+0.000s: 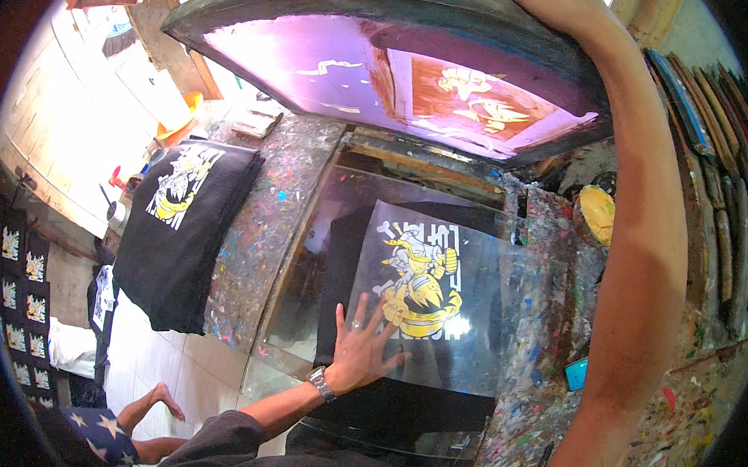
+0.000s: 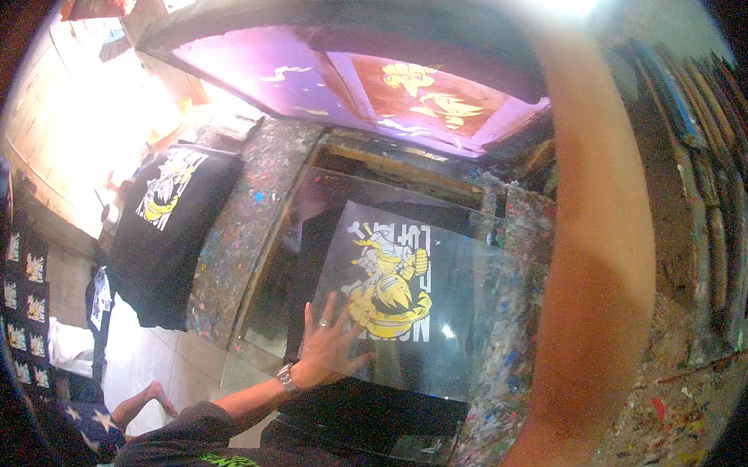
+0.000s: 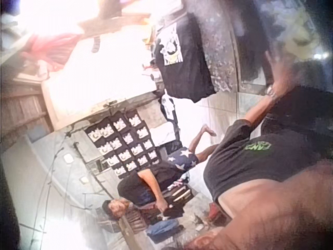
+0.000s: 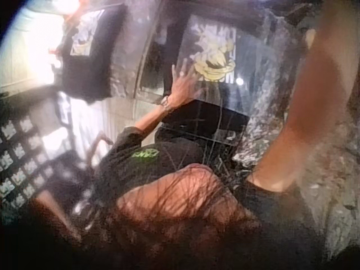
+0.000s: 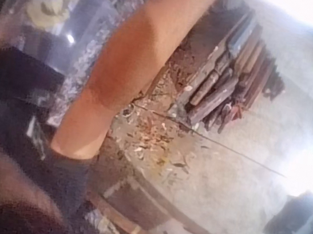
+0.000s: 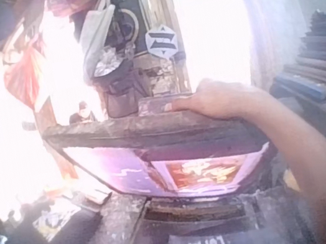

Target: The person performs screen printing on black t-shirts using a squeegee and a screen frame. They repeatedly apply yellow ink to the screen, pull it across the fabric, and lift the frame to reveal the printed design. Another person assists by moving finished shirts aside.

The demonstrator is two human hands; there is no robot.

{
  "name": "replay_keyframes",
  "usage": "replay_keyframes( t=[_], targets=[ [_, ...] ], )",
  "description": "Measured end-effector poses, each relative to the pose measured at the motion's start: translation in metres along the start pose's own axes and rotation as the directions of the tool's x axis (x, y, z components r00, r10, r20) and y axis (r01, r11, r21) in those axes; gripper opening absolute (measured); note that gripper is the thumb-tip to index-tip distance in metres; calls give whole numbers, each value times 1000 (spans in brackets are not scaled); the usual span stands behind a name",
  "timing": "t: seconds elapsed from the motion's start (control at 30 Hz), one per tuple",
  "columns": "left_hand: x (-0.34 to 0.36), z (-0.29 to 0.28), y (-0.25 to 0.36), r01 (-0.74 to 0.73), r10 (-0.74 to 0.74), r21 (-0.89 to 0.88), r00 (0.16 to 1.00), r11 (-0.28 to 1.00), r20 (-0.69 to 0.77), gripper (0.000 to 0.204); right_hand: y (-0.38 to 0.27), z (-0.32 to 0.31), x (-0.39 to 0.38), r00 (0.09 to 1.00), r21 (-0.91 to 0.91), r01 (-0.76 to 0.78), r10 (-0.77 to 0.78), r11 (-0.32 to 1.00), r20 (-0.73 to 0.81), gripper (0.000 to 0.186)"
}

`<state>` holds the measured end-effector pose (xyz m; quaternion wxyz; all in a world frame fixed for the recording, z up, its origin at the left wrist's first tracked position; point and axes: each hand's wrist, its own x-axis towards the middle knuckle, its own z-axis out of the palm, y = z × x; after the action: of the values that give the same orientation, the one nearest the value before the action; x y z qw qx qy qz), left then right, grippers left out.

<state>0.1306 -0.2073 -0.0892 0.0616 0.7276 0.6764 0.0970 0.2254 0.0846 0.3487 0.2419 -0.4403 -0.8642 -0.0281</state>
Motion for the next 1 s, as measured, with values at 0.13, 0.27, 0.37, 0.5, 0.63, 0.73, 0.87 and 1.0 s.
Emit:
replay_keyframes(
  t=[0.13, 0.27, 0.37, 0.5, 0.63, 0.73, 0.87, 1.0],
  targets=[
    [-4, -1, 6, 24, -25, -6, 1000, 1000, -16, 84, 0, 2, 0, 1000, 44, 8, -9, 999, 13, 75],
    [-7, -3, 9, 33, -33, -3, 999, 999, -33, 84, 11, 18, 18, 987, 98, 150, -144, 984, -70, 73],
    [0, -2, 12, 0, 1, 10, 999, 1000, -40, 83, 10, -1, 5, 995, -1, 84, -84, 996, -57, 72],
    [-7, -2, 7, 36, -36, 4, 999, 999, 7, 81, 8, 13, 11, 994, 35, 99, -97, 994, -41, 73],
    [-3, -2, 7, 4, -4, -53, 1000, 999, -1, 78, 6, 5, 8, 999, -12, 43, -43, 999, -28, 76],
    [-3, -9, 8, 3, -3, -52, 1000, 999, 18, 78, 3, 2, 7, 1000, -35, 23, -23, 999, -14, 78],
    [-8, -15, -32, 78, -77, 21, 995, 997, -66, 84, 9, 4, 14, 999, -70, 50, -49, 996, 15, 83],
    [-5, -48, -93, -132, 134, -33, 990, 991, 45, 81, 9, -2, 6, 999, -119, -11, 5, 993, -50, 83]
  ],
)
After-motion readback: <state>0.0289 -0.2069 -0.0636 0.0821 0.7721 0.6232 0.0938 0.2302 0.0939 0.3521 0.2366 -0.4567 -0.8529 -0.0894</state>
